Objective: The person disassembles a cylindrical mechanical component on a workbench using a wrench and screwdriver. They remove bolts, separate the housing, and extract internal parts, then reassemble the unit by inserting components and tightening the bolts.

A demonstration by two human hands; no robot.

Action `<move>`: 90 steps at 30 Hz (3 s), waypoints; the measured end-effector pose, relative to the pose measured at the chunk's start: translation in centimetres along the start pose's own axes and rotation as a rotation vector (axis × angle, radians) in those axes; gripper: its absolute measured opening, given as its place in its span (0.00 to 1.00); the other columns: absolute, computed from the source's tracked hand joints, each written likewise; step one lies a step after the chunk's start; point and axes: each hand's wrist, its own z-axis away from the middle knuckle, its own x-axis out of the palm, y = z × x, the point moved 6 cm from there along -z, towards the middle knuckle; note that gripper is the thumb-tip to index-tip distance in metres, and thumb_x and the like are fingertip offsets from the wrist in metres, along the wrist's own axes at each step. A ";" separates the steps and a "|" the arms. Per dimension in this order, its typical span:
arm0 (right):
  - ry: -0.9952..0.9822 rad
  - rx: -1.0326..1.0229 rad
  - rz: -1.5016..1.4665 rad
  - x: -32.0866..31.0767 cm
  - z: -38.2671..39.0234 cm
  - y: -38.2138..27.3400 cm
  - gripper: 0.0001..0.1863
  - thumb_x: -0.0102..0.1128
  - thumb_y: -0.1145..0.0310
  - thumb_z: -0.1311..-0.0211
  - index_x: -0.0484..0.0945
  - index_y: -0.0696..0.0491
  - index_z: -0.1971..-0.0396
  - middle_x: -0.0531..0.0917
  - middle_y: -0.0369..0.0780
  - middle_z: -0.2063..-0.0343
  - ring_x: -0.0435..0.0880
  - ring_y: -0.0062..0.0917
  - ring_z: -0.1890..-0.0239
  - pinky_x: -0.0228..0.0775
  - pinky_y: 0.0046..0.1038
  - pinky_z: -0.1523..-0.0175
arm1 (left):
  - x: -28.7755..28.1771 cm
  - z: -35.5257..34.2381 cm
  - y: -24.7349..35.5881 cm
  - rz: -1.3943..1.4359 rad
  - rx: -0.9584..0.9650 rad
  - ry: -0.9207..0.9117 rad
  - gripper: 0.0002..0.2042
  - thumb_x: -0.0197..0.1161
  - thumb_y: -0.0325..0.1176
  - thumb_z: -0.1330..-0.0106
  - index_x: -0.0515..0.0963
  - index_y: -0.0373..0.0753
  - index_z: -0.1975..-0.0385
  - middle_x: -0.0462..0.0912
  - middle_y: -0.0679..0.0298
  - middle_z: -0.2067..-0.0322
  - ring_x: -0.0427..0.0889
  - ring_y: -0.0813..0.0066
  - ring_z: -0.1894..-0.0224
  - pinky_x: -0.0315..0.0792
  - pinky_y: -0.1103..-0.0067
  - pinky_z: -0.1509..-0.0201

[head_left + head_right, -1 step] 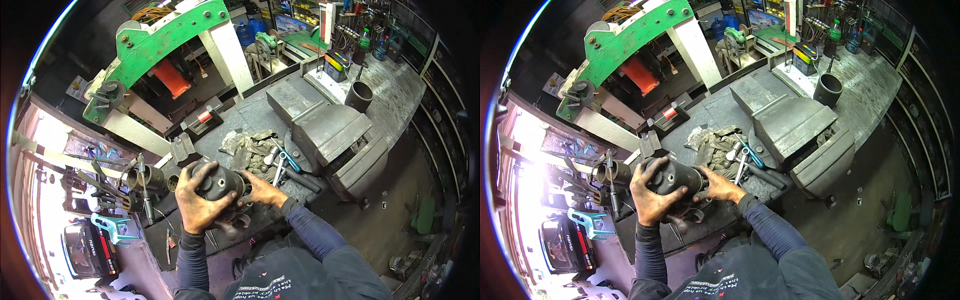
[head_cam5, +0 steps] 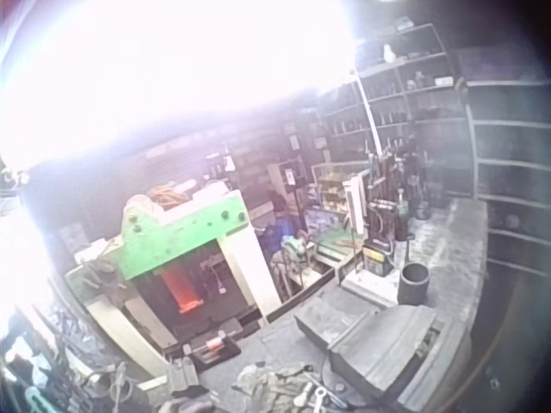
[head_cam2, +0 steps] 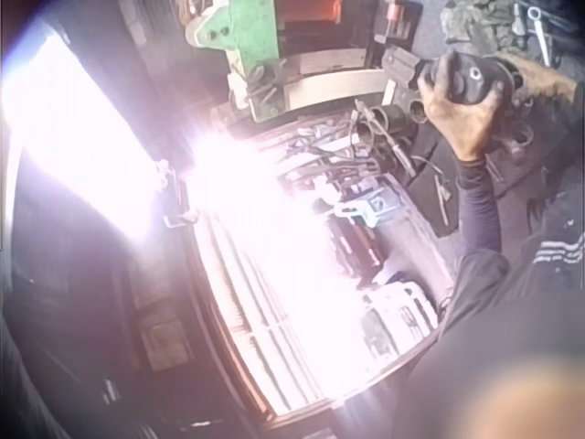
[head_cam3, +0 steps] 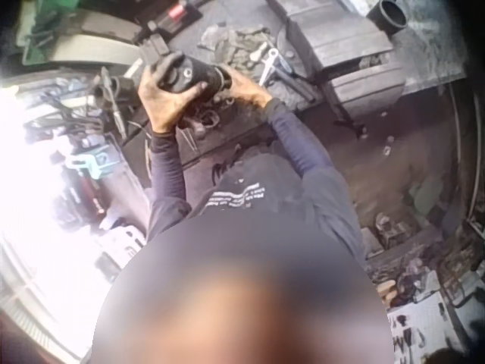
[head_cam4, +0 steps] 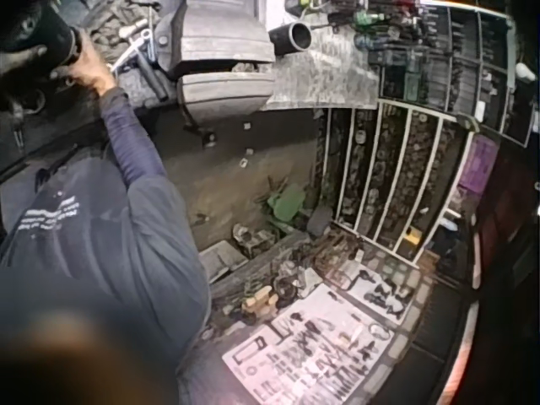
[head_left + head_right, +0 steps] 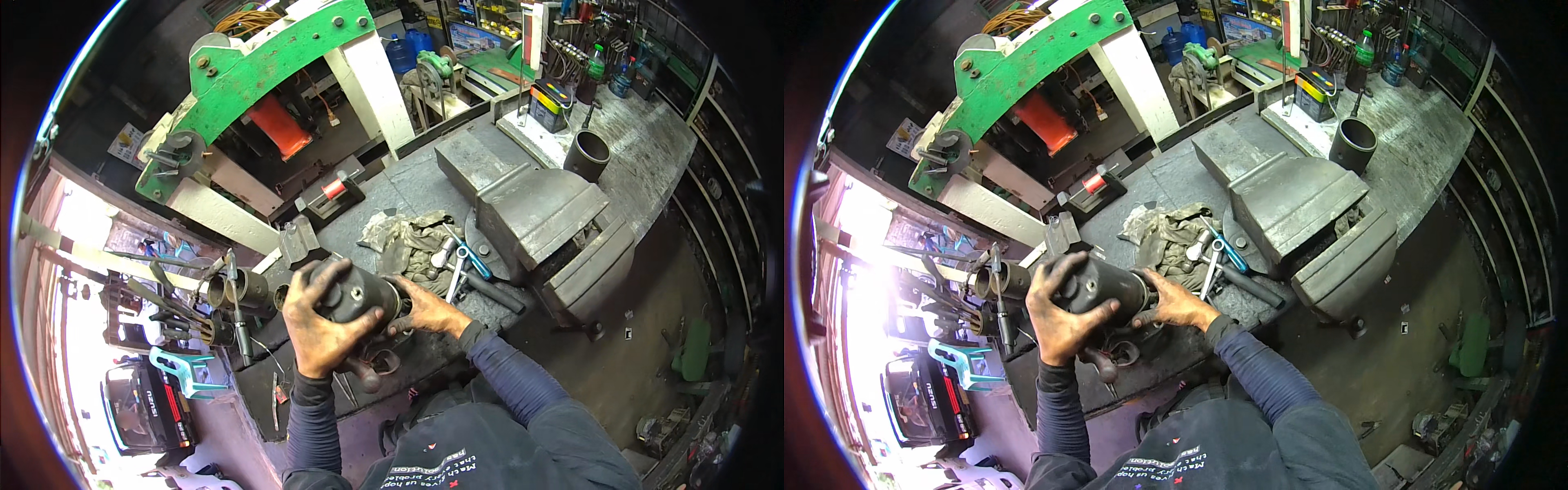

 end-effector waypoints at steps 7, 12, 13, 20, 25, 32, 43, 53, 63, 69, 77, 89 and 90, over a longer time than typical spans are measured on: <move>0.002 0.021 0.102 0.0 -0.3 0.7 0.62 0.91 0.57 0.56 0.61 0.55 0.23 0.72 0.47 0.29 0.69 0.36 0.25 0.61 0.37 0.21 | -3.0 -0.7 0.5 0.084 -0.051 0.089 0.38 0.87 0.37 0.62 0.85 0.35 0.44 0.85 0.57 0.49 0.85 0.63 0.46 0.77 0.69 0.37; -0.018 0.031 0.119 0.0 -0.6 0.6 0.63 0.91 0.55 0.56 0.61 0.55 0.23 0.71 0.48 0.28 0.69 0.37 0.25 0.61 0.37 0.21 | -7.8 -1.2 -1.5 0.547 -0.186 0.217 0.39 0.84 0.33 0.56 0.79 0.29 0.38 0.86 0.55 0.52 0.86 0.64 0.51 0.79 0.70 0.41; -0.026 0.032 0.129 0.0 -0.6 0.5 0.63 0.91 0.54 0.56 0.60 0.55 0.23 0.71 0.49 0.28 0.69 0.37 0.25 0.61 0.37 0.21 | -8.3 -1.1 -2.0 0.682 -0.179 0.232 0.40 0.80 0.29 0.55 0.76 0.26 0.35 0.86 0.53 0.52 0.86 0.63 0.52 0.79 0.69 0.42; 0.069 -0.011 0.309 -1.1 0.6 -2.8 0.64 0.89 0.51 0.54 0.59 0.55 0.21 0.68 0.51 0.25 0.66 0.40 0.22 0.57 0.39 0.19 | -11.5 2.8 -8.9 1.151 -0.180 0.478 0.35 0.71 0.35 0.44 0.74 0.26 0.35 0.84 0.44 0.46 0.88 0.51 0.47 0.82 0.62 0.37; 0.272 -0.046 0.099 -2.8 4.6 -8.6 0.50 0.87 0.57 0.47 0.69 0.57 0.27 0.79 0.46 0.36 0.78 0.34 0.34 0.70 0.37 0.28 | -12.0 11.6 -11.6 1.500 -0.092 0.555 0.28 0.63 0.49 0.28 0.76 0.34 0.36 0.84 0.48 0.42 0.84 0.48 0.40 0.77 0.50 0.31; 0.068 -0.141 -0.032 5.7 8.6 -15.6 0.39 0.87 0.60 0.49 0.80 0.64 0.40 0.87 0.42 0.55 0.85 0.23 0.55 0.78 0.27 0.47 | -5.5 23.8 -15.8 1.822 -0.538 0.855 0.34 0.55 0.56 0.23 0.70 0.31 0.31 0.81 0.44 0.39 0.83 0.47 0.40 0.79 0.53 0.33; -0.310 0.117 0.387 24.1 7.5 -7.0 0.49 0.89 0.57 0.54 0.73 0.57 0.32 0.81 0.50 0.40 0.83 0.42 0.38 0.76 0.39 0.34 | -0.3 37.6 -19.9 2.203 -0.692 0.903 0.37 0.57 0.63 0.30 0.72 0.39 0.30 0.80 0.52 0.36 0.78 0.51 0.34 0.72 0.52 0.28; -0.296 0.054 0.360 30.9 4.8 -3.7 0.57 0.89 0.59 0.56 0.65 0.52 0.25 0.74 0.48 0.30 0.74 0.45 0.28 0.69 0.42 0.25 | 0.1 43.1 -25.4 2.067 -0.607 0.631 0.35 0.43 0.61 0.20 0.61 0.44 0.22 0.71 0.58 0.27 0.68 0.58 0.25 0.61 0.57 0.20; -0.280 0.009 0.351 32.6 4.3 -3.4 0.56 0.88 0.65 0.61 0.68 0.51 0.27 0.75 0.45 0.31 0.74 0.44 0.28 0.68 0.42 0.24 | -2.8 41.0 -26.7 2.141 -0.780 0.819 0.40 0.48 0.63 0.23 0.65 0.31 0.27 0.76 0.46 0.33 0.79 0.52 0.35 0.75 0.55 0.30; -0.259 0.001 0.361 33.1 3.9 -3.4 0.55 0.87 0.67 0.63 0.69 0.55 0.29 0.77 0.46 0.31 0.75 0.43 0.28 0.67 0.42 0.24 | -4.2 39.1 -26.0 2.123 -0.764 0.753 0.40 0.50 0.61 0.23 0.64 0.29 0.27 0.76 0.43 0.34 0.81 0.50 0.38 0.79 0.54 0.33; -0.240 0.019 0.476 34.0 3.5 -4.9 0.60 0.88 0.54 0.58 0.61 0.57 0.26 0.75 0.52 0.35 0.77 0.50 0.34 0.71 0.44 0.29 | -5.0 38.4 -27.4 1.962 -0.930 0.798 0.38 0.65 0.52 0.33 0.70 0.29 0.31 0.81 0.47 0.39 0.82 0.50 0.38 0.75 0.55 0.30; -0.097 0.287 0.399 32.7 2.2 2.1 0.56 0.91 0.48 0.60 0.68 0.57 0.33 0.81 0.54 0.42 0.81 0.46 0.38 0.73 0.42 0.33 | -8.5 34.9 -29.1 1.188 -0.626 0.627 0.25 0.65 0.40 0.31 0.79 0.26 0.40 0.84 0.53 0.41 0.84 0.66 0.41 0.76 0.68 0.33; -0.084 0.286 0.427 32.4 2.3 2.3 0.56 0.91 0.49 0.60 0.68 0.57 0.33 0.81 0.54 0.42 0.81 0.46 0.38 0.73 0.42 0.33 | -7.9 35.3 -30.1 1.170 -0.723 0.655 0.24 0.66 0.38 0.32 0.81 0.26 0.42 0.84 0.52 0.40 0.84 0.66 0.41 0.76 0.69 0.33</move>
